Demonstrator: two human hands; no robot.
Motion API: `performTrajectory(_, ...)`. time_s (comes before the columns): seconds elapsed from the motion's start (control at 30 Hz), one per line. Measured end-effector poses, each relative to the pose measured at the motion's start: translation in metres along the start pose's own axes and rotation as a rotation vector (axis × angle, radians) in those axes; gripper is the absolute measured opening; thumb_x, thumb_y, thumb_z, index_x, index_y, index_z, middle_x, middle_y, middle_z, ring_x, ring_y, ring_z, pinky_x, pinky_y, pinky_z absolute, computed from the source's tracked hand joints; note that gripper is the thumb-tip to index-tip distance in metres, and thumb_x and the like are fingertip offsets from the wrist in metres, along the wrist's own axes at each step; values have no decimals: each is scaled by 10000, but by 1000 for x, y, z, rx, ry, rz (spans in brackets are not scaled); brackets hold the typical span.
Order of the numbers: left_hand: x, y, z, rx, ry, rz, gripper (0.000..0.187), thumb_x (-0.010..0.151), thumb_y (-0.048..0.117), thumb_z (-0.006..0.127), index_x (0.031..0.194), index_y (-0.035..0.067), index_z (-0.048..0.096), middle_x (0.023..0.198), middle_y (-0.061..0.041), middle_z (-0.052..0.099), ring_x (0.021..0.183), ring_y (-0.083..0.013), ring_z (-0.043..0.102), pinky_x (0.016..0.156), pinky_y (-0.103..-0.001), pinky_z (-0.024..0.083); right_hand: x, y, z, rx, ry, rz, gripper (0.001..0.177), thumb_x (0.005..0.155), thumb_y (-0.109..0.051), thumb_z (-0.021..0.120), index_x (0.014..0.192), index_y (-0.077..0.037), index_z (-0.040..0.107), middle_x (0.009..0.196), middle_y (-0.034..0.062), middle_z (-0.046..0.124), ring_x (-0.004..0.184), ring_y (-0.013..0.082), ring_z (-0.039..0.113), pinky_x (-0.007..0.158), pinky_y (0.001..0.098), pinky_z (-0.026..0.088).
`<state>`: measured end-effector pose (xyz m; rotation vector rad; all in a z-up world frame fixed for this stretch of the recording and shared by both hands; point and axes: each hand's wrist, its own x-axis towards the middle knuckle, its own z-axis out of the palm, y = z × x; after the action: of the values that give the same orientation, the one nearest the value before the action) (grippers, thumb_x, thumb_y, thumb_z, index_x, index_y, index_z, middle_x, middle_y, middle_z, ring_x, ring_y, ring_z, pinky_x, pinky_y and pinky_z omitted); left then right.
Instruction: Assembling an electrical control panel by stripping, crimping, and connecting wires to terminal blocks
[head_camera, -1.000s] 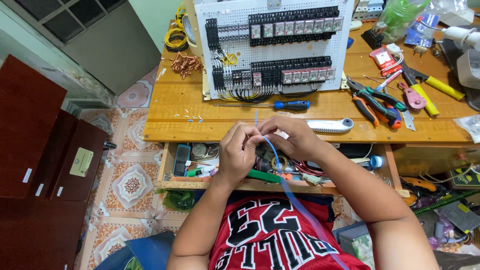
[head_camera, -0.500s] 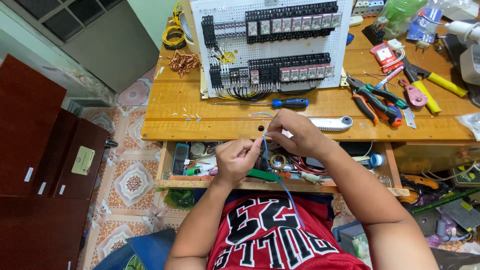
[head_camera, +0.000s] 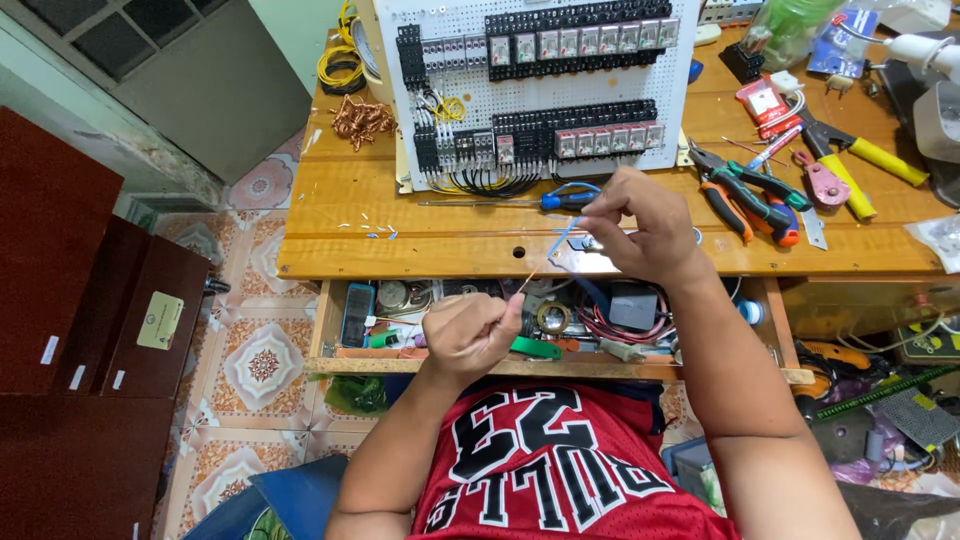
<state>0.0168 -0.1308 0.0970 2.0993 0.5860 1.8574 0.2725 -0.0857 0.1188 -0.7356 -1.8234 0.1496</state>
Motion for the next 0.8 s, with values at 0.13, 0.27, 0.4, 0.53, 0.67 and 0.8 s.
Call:
performTrajectory(0.13, -6, -21, 1, -55, -98, -174, 277, 889, 123, 799, 658, 108, 646, 405, -74, 409, 331, -278, 427, 378, -352, 399, 3, 5, 1, -1, 55, -24, 119, 958, -111, 795, 939, -4, 744, 669, 55, 553, 574, 206, 519, 589, 303, 468)
performTrajectory(0.27, -20, -32, -9, -444, -293, -638, 243, 1028, 271, 610, 897, 83, 690, 471, 45, 347, 472, -47, 317, 447, -218, 335, 2, 21, -12, 28, 230, -41, 87, 979, 18, 761, 1006, 81, 708, 723, 99, 538, 592, 189, 480, 590, 308, 445)
performTrajectory(0.4, -49, -28, -13, -1024, -472, -1025, 317, 1052, 336, 588, 969, 31, 611, 458, 48, 410, 408, -8, 305, 396, -174, 253, -2, 34, -25, -7, 403, -72, 162, 1052, -10, 702, 1045, 132, 623, 849, 126, 492, 663, 160, 431, 618, 299, 403)
performTrajectory(0.53, -83, -27, 4, -1310, -664, -1028, 375, 1040, 304, 596, 973, -60, 660, 448, -44, 537, 365, -34, 447, 374, -162, 307, -1, 30, -23, -89, 517, -76, 147, 1094, -28, 632, 1058, 105, 580, 942, 163, 485, 749, 219, 461, 696, 334, 418)
performTrajectory(0.67, -58, -3, 24, -1838, -1325, -708, 375, 1118, 357, 529, 1247, 32, 666, 952, -97, 746, 686, -106, 697, 601, -211, 529, -3, 29, -11, -196, 489, 63, 158, 1108, -132, 611, 1073, 16, 573, 975, 153, 549, 862, 268, 538, 762, 363, 453)
performTrajectory(0.8, -2, 49, 15, -1645, -1211, -410, 525, 1123, 517, 441, 1392, 101, 612, 989, -122, 763, 864, -183, 788, 756, -277, 603, -7, 32, 5, -233, 326, 150, 138, 1101, -125, 606, 1007, -25, 590, 892, 110, 574, 767, 216, 499, 688, 340, 411)
